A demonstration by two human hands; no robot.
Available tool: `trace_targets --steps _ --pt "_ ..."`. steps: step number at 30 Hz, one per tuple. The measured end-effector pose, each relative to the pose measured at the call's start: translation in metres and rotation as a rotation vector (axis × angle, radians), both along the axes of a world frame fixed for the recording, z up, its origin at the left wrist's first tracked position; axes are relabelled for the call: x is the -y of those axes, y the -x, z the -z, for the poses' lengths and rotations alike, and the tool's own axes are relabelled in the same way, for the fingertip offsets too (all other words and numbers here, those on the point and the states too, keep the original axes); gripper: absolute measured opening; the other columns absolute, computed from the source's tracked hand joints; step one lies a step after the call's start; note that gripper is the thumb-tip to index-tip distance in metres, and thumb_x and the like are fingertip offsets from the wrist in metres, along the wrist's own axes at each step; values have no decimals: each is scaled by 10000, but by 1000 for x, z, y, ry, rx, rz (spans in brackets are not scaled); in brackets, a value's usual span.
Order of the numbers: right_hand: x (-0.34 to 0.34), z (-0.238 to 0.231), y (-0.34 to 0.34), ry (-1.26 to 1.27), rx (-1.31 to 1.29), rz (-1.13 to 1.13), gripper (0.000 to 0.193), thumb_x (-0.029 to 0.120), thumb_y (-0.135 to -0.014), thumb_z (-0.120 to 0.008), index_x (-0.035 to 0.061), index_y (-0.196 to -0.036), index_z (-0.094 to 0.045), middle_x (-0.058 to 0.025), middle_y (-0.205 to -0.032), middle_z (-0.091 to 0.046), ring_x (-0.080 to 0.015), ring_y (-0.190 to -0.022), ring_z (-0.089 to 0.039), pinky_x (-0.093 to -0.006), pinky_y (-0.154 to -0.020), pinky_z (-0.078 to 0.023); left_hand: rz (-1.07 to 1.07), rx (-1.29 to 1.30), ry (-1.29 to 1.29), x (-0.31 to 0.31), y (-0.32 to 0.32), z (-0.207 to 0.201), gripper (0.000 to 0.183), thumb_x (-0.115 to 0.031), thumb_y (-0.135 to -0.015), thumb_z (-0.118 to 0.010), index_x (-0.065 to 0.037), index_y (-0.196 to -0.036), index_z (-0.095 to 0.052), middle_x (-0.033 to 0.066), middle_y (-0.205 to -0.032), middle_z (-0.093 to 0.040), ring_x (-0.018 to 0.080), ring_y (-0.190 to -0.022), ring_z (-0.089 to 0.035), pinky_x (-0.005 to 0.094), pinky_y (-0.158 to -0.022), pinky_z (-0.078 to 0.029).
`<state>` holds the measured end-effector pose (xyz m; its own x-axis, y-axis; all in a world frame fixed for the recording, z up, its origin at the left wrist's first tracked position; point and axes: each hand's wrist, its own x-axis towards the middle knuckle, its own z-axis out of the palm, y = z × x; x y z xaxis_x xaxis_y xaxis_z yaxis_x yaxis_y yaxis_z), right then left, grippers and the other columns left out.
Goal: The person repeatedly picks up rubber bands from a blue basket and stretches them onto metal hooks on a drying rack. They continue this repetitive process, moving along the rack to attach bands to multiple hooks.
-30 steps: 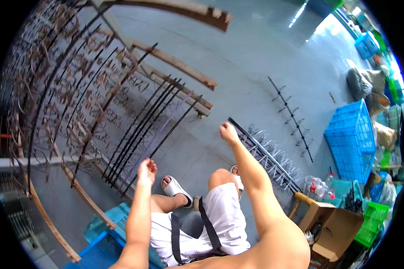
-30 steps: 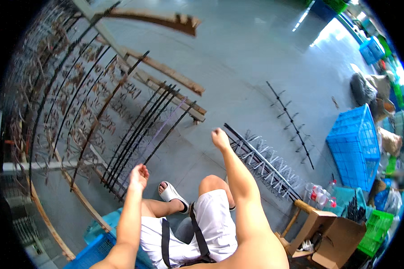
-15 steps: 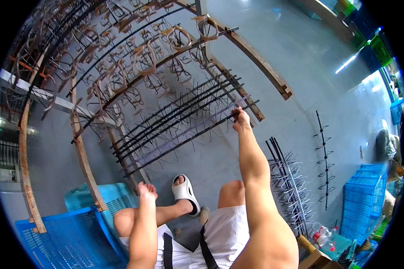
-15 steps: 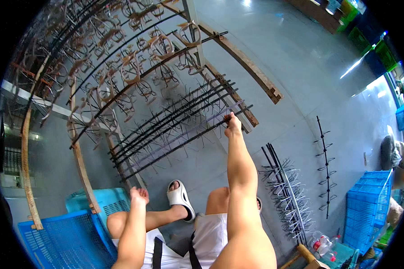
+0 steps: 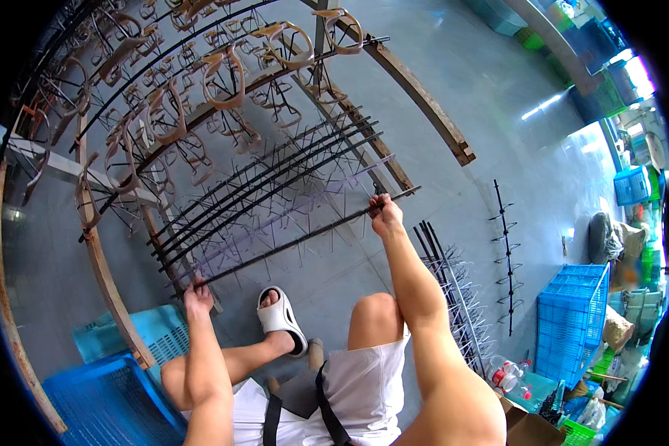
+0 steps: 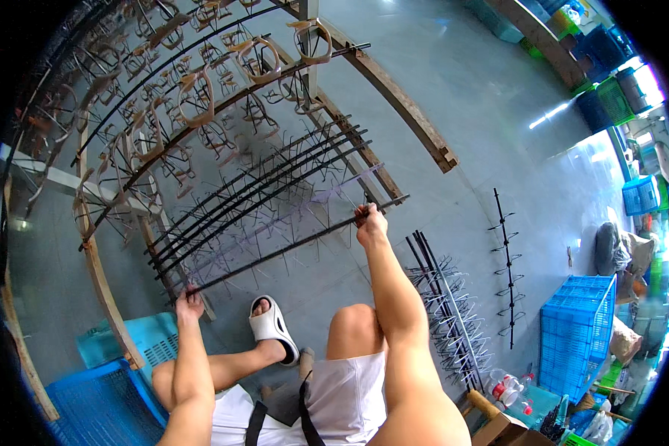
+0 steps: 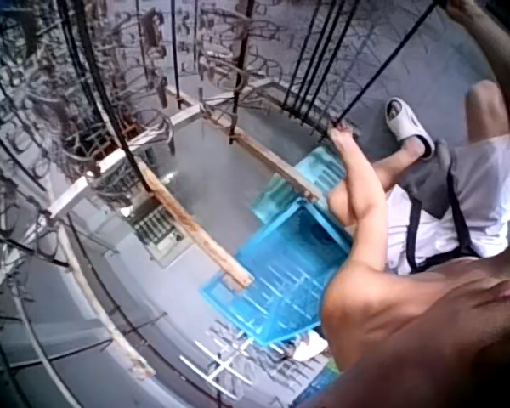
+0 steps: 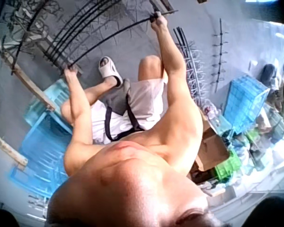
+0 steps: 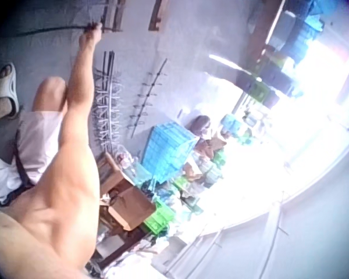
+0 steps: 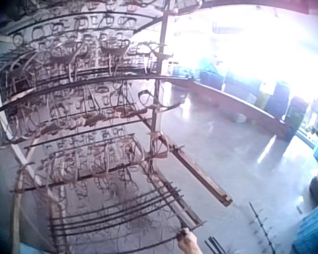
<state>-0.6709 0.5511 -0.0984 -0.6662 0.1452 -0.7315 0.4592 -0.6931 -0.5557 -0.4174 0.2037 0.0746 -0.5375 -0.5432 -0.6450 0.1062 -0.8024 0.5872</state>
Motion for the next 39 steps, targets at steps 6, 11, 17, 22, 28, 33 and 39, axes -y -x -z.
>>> trace_targets --steps 6,11,17,22,28,33,39 --pt "-36 -26 -36 163 -173 28 173 201 -944 -461 43 -897 -511 -101 -830 -575 -212 -699 -520 -326 -700 -467 -5 38 -59 -24 -26 -5 187 -194 -906 -498 -15 -915 -550 62 -793 -575 137 -528 -432 228 -528 -407" --pt "-43 -126 -49 88 -375 -21 173 199 -943 -473 32 -921 -516 -91 -824 -583 -189 -698 -542 -303 -647 -466 -73 17 -99 -46 -71 -19 205 -201 -916 -492 -6 -943 -551 67 -818 -581 136 -530 -421 222 -537 -400" --pt "-55 -233 10 16 -541 -126 222 202 -939 -489 -18 -940 -523 -117 -866 -585 -216 -726 -579 -303 -687 -508 -149 -63 -155 -74 -101 -51 229 -209 -927 -485 5 -975 -552 72 -848 -588 136 -533 -408 215 -547 -392" --pt "-47 -211 31 -55 -421 -333 230 181 -922 -516 -28 -1015 -512 -143 -892 -591 -261 -777 -605 -338 -711 -534 -260 -246 -57 -91 -111 -91 216 -173 -929 -475 9 -1020 -549 79 -915 -590 151 -654 -434 228 -635 -403" --pt "-176 -188 56 -180 -303 -462 224 310 -934 -433 109 -986 -515 -35 -984 -559 -195 -912 -583 -369 -744 -427 -121 -450 439 -89 -109 -129 191 -58 -913 -459 -7 -1079 -538 90 -1048 -577 199 -997 -536 283 -868 -448" --pt "-38 -239 -92 -296 -353 -261 161 237 -873 -555 82 -851 -516 -41 -820 -564 -152 -712 -561 -264 -617 -440 -177 -350 482 -54 -131 -113 183 -74 -914 -458 -12 -1067 -537 88 -1031 -576 198 -975 -536 285 -850 -447" --pt "30 -271 -249 -438 -676 -533 170 151 -839 -585 58 -978 -558 -41 -845 -573 -127 -704 -538 -262 -648 -464 -84 -391 497 -53 -106 -101 175 -93 -915 -456 -18 -1051 -536 86 -1010 -574 198 -948 -535 289 -828 -445"
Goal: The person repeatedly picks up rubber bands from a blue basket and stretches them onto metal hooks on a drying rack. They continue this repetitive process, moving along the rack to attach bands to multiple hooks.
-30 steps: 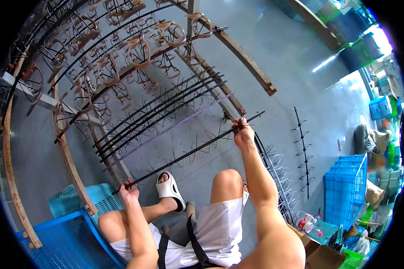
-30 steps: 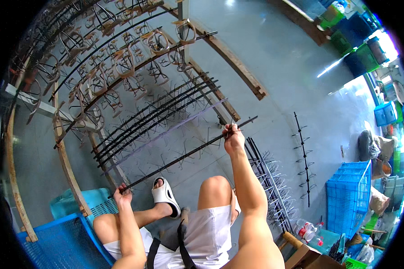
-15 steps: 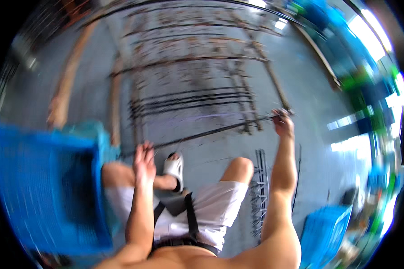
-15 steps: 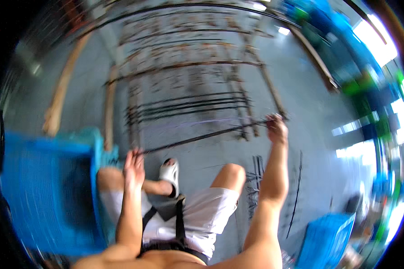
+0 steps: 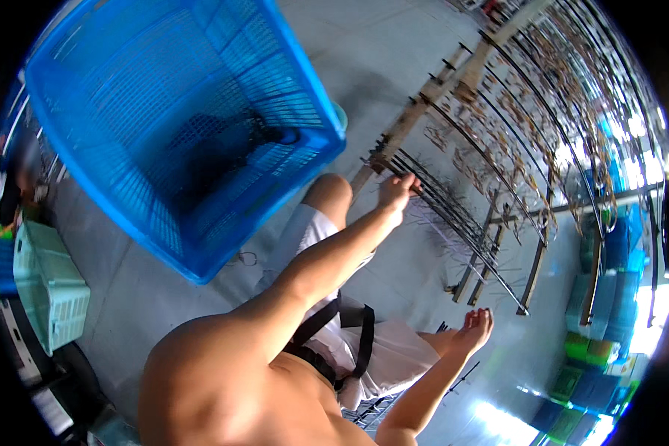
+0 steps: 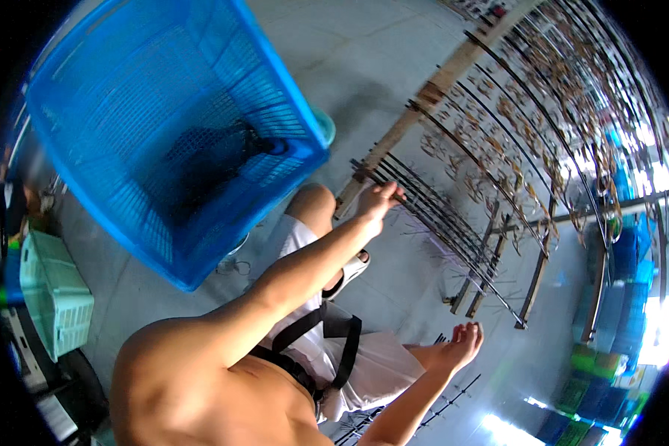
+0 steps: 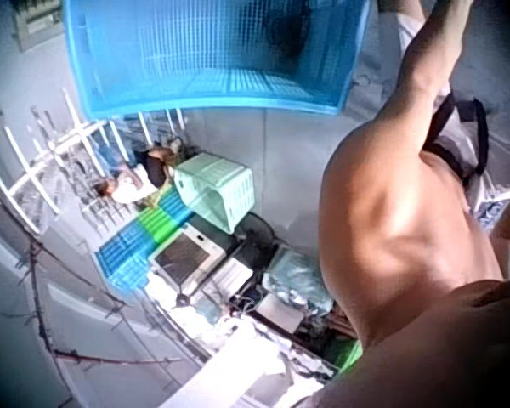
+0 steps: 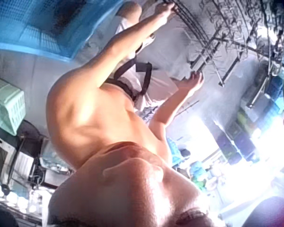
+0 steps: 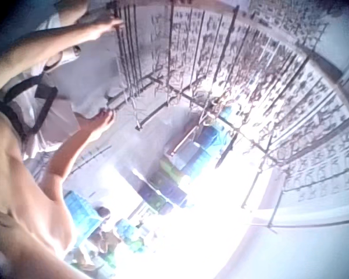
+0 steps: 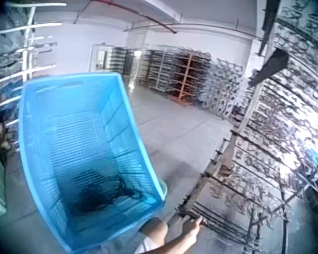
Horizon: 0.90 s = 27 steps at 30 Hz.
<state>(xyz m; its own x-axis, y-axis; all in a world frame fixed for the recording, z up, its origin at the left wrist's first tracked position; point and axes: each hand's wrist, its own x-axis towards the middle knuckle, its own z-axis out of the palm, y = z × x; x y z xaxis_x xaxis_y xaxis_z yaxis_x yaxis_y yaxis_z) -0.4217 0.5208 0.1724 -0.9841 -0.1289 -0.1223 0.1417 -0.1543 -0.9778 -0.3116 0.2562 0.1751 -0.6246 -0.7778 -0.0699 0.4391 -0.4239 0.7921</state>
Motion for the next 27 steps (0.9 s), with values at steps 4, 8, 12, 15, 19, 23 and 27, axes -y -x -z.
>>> trace_targets --steps 4,8,12,15,19,23,27 --pt "37 16 -59 -124 -78 -299 159 135 -850 -579 61 -990 -568 -29 -838 -584 -109 -659 -541 -253 -620 -454 28 28 62 13 -5 3 170 -106 -916 -454 -22 -1041 -535 84 -997 -573 197 -930 -534 291 -814 -444" --pt "49 44 -93 -261 -18 -476 127 145 -861 -553 50 -942 -572 -19 -822 -567 -100 -649 -518 -226 -593 -429 76 138 207 32 -37 17 167 -118 -916 -453 -27 -1031 -534 83 -983 -571 197 -912 -533 293 -800 -442" --pt "54 61 -120 -410 62 -617 121 125 -871 -530 37 -949 -559 -32 -826 -577 -99 -652 -526 -226 -601 -439 -261 503 508 118 -108 58 165 -131 -917 -452 -31 -1021 -533 81 -969 -570 197 -894 -532 295 -785 -441" --pt "77 71 -137 -490 155 -749 170 121 -875 -527 20 -1010 -544 -48 -826 -586 -105 -649 -537 -239 -594 -453 -521 1086 704 214 -182 108 165 -140 -918 -451 -34 -1013 -532 80 -959 -569 196 -880 -532 296 -774 -440" --pt "110 89 -129 -517 170 -977 258 144 -887 -534 -26 -1075 -487 -68 -833 -589 -118 -690 -559 -243 -633 -466 -280 1677 765 291 -246 160 164 -153 -918 -450 -38 -1003 -531 79 -945 -568 196 -863 -531 298 -760 -439" --pt "132 91 -115 -545 138 -1004 248 131 -888 -535 -28 -1072 -487 -66 -855 -583 -121 -721 -560 -249 -642 -468 24 1818 759 319 -253 182 165 -166 -919 -448 -43 -993 -530 77 -931 -567 196 -845 -531 300 -746 -438" --pt "155 89 -104 -563 165 -1027 252 131 -878 -549 -33 -1065 -509 -57 -844 -574 -115 -725 -547 -244 -665 -460 36 1812 794 320 -259 181 168 -178 -919 -447 -47 -983 -529 76 -917 -565 195 -827 -530 302 -731 -436"
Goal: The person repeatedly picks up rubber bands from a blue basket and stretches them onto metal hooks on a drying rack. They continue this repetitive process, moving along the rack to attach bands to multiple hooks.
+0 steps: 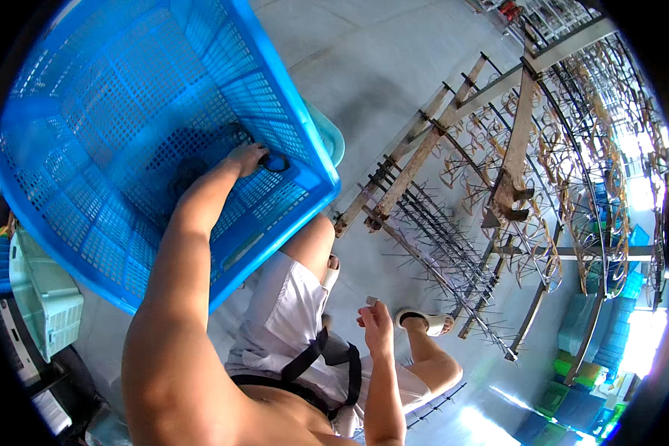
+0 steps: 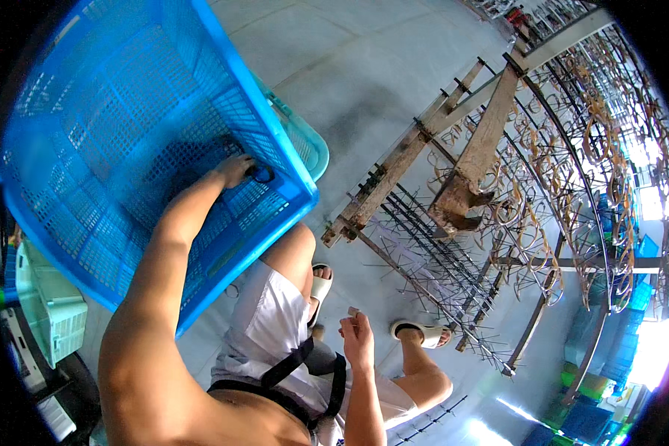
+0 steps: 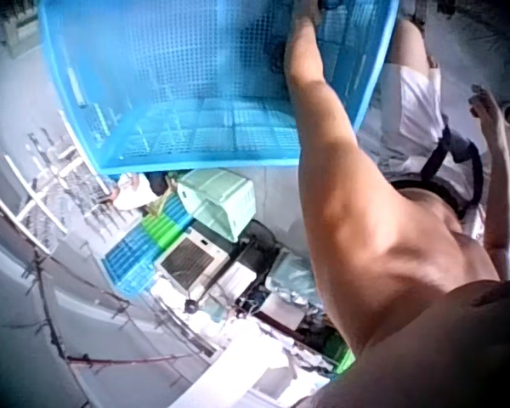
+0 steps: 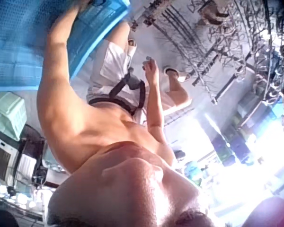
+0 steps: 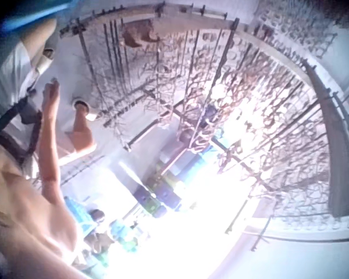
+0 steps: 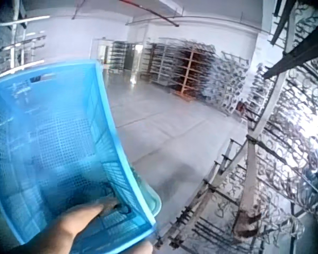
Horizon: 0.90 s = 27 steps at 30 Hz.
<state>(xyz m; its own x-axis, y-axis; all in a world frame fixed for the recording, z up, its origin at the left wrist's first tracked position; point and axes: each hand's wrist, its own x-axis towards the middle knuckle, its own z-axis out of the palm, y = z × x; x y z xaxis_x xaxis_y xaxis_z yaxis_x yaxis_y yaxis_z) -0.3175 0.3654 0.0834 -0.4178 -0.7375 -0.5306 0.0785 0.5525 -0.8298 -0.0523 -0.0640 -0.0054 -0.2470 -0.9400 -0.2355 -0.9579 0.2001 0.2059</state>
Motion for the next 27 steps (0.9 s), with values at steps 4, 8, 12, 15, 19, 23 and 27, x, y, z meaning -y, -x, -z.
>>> trace_targets --steps 4,8,12,15,19,23,27 --pt "32 -23 -11 81 63 -129 234 132 -880 -550 -36 -1037 -505 -43 -819 -555 -95 -727 -511 -236 -667 -439 -14 -210 125 -19 -20 -39 171 -191 -920 -446 -51 -973 -528 74 -904 -564 195 -809 -529 304 -717 -435" --pt "79 -43 -31 188 79 -350 136 115 -901 -518 -16 -929 -495 -62 -861 -585 -103 -743 -544 -237 -681 -445 32 -543 246 -52 -33 -114 175 -204 -921 -444 -55 -963 -527 73 -890 -563 195 -791 -528 306 -702 -434" --pt "142 -61 -78 610 70 -351 244 96 -895 -535 -48 -1088 -494 -68 -867 -545 -101 -744 -535 -220 -701 -433 183 -736 303 -106 -33 -187 180 -217 -921 -443 -60 -953 -526 71 -876 -561 194 -773 -528 308 -688 -432" --pt "181 -81 -118 740 -129 -148 262 147 -903 -524 -20 -1104 -506 -161 -953 -541 -231 -882 -543 -314 -788 -431 365 -766 339 -147 -16 -218 185 -226 -922 -442 -63 -945 -526 70 -866 -560 194 -759 -527 310 -677 -431" --pt "195 -99 -124 758 -184 -199 256 210 -939 -455 -14 -1028 -540 -187 -860 -555 -333 -840 -529 -378 -763 -430 558 -695 410 -185 -3 -241 191 -239 -922 -441 -67 -935 -525 69 -852 -559 194 -741 -527 312 -663 -430" --pt "189 -83 -87 655 59 128 328 298 -960 -441 15 -1100 -532 -67 -814 -597 -130 -757 -571 -272 -670 -467 476 -574 424 -206 14 -250 199 -251 -923 -440 -71 -925 -524 67 -838 -558 193 -723 -526 314 -648 -429" --pt "99 -127 -18 813 -165 106 277 169 -939 -474 18 -1169 -503 -113 -737 -592 -171 -654 -584 -284 -630 -472 8 -356 232 -221 1 -268 235 -152 -827 -546 -124 -1031 -657 143 -1012 -629 262 -906 -613 334 -820 -472"
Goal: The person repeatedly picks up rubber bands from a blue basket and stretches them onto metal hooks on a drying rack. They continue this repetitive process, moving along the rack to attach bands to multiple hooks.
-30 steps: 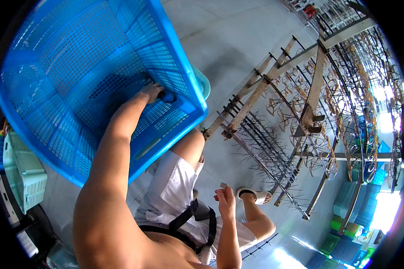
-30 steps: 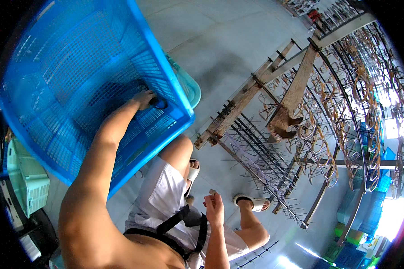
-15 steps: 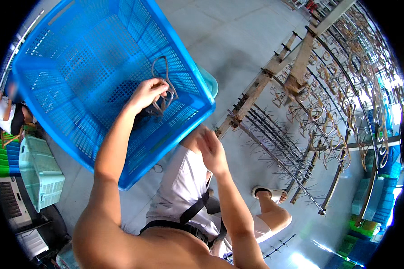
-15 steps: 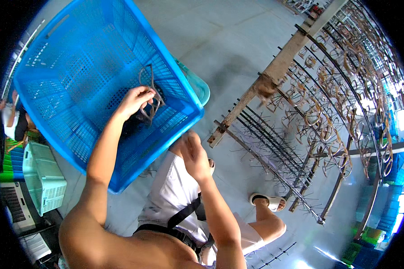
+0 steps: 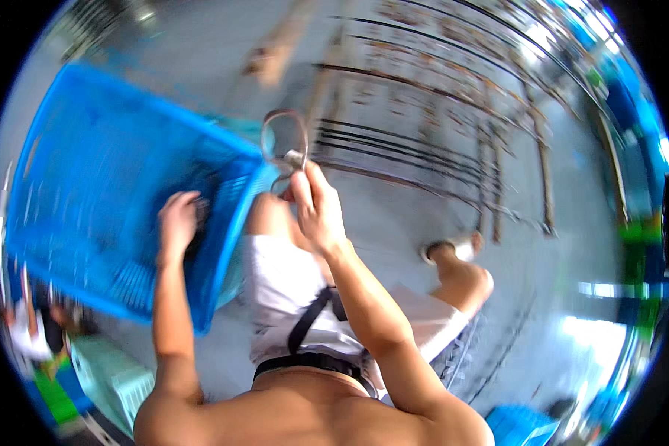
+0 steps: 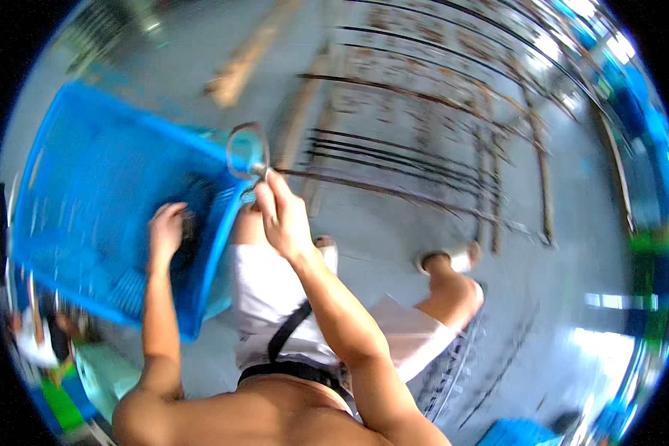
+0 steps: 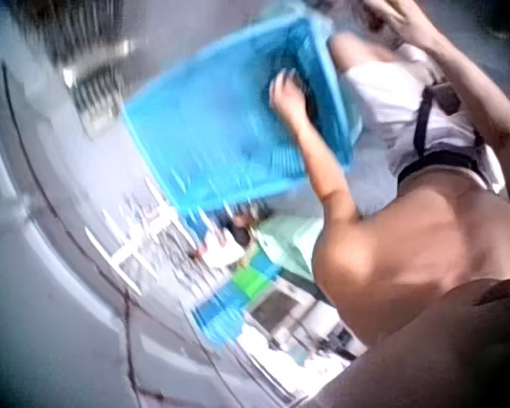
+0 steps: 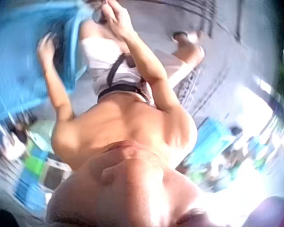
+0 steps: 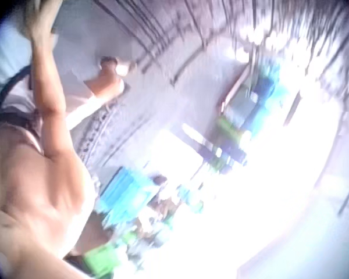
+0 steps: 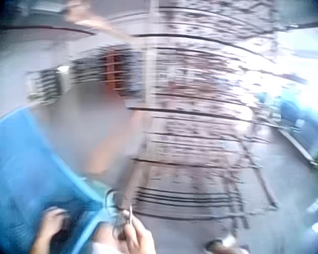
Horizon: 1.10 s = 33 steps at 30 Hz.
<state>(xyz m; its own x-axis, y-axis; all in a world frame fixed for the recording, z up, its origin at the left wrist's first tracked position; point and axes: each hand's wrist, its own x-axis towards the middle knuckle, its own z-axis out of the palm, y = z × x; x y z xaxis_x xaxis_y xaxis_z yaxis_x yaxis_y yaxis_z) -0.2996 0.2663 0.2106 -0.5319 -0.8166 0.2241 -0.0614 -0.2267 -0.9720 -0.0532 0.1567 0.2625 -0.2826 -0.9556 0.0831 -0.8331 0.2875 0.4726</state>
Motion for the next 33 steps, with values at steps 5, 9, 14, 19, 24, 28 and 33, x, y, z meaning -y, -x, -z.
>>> trace_targets --steps 5,9,14,19,24,28,33 --pt "-164 -7 127 121 306 723 284 279 -950 -462 86 -742 -462 19 -546 -390 -77 -405 -352 -233 -349 -289 -106 -475 -294 34 -39 39 291 -213 -818 -563 27 -966 -636 132 -890 -633 188 -771 -600 322 -678 -502" --pt "-279 -15 243 401 120 1292 164 207 -939 -487 61 -867 -508 -3 -549 -420 -64 -377 -361 -223 -309 -264 -351 -967 -430 65 -21 34 160 -192 -833 -529 -56 -768 -580 57 -705 -560 154 -588 -512 259 -506 -409" --pt "-336 25 335 473 175 1280 158 189 -950 -467 49 -915 -530 25 -594 -419 -48 -452 -384 -192 -379 -289 -223 -1104 -602 62 5 9 236 -304 -904 -478 -123 -752 -481 -10 -534 -400 109 -438 -386 231 -424 -336" --pt "-328 56 351 356 316 1115 175 217 -944 -486 68 -954 -576 29 -592 -442 -52 -457 -393 -200 -381 -302 128 -1028 -863 -5 63 21 354 -314 -925 -489 -66 -1177 -478 -13 -508 -378 91 -439 -377 235 -384 -319" --pt "-322 53 347 435 414 987 176 211 -947 -474 59 -924 -560 32 -627 -407 -61 -463 -382 -197 -374 -279 212 -774 -856 -70 173 12 347 -216 -940 -443 -102 -1268 -461 -17 -644 -472 70 -439 -373 198 -361 -324" --pt "-313 48 345 500 473 970 170 208 -943 -483 60 -919 -564 31 -624 -404 -66 -487 -391 -190 -398 -294 430 -909 -692 -70 202 53 268 -169 -925 -493 -99 -1175 -562 -19 -728 -555 54 -547 -448 184 -417 -368" --pt "-312 50 344 495 459 941 168 207 -948 -472 66 -915 -555 40 -611 -374 -61 -467 -327 -199 -395 -257 240 -753 -658 -68 217 57 218 -195 -905 -543 -61 -1063 -611 53 -846 -631 74 -571 -497 197 -425 -393"
